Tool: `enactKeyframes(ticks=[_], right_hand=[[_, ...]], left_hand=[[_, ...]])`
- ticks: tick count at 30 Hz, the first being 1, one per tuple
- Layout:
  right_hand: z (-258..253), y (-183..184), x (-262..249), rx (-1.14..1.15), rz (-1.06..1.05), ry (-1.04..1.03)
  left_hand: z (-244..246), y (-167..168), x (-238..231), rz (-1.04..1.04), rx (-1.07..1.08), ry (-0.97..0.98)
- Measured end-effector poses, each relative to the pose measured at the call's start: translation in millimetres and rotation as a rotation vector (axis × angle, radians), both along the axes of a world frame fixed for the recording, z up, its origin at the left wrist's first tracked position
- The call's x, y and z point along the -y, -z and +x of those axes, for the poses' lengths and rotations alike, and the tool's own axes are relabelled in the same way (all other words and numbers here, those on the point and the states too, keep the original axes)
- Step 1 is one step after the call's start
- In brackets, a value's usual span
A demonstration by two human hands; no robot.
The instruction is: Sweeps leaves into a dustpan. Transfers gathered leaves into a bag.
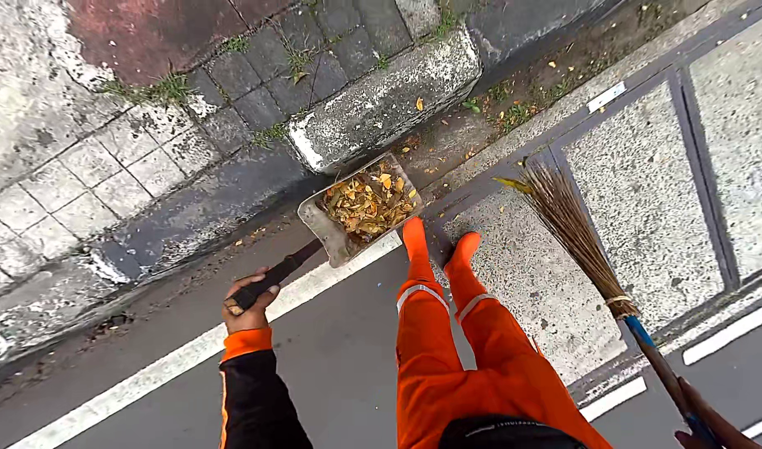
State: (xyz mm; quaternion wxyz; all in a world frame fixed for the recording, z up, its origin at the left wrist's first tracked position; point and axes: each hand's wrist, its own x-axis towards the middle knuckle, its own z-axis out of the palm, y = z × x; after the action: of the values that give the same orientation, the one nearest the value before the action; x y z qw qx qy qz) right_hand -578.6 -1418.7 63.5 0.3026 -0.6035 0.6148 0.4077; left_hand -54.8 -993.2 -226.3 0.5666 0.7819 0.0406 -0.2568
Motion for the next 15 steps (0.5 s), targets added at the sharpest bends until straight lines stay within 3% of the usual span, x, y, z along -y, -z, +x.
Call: enactKeyframes(ticks=[5, 9, 12, 15], right_hand=[[-30, 37, 24, 0.038, -0.054, 0.082], [-30, 5, 16, 0.175, -0.019, 0.308], [-37, 32, 25, 0.221, -0.048, 0.476], [-32, 77, 47, 0.289, -0.012, 0.465]], left_hand=[[-28, 35, 66, -0.057, -0.083, -0.026], [-44, 20, 96, -0.086, -0.088, -0.059], [-68, 14, 134, -0.111, -0.076, -0.07], [-92, -13, 149, -0.11, -0.035, -0.143]])
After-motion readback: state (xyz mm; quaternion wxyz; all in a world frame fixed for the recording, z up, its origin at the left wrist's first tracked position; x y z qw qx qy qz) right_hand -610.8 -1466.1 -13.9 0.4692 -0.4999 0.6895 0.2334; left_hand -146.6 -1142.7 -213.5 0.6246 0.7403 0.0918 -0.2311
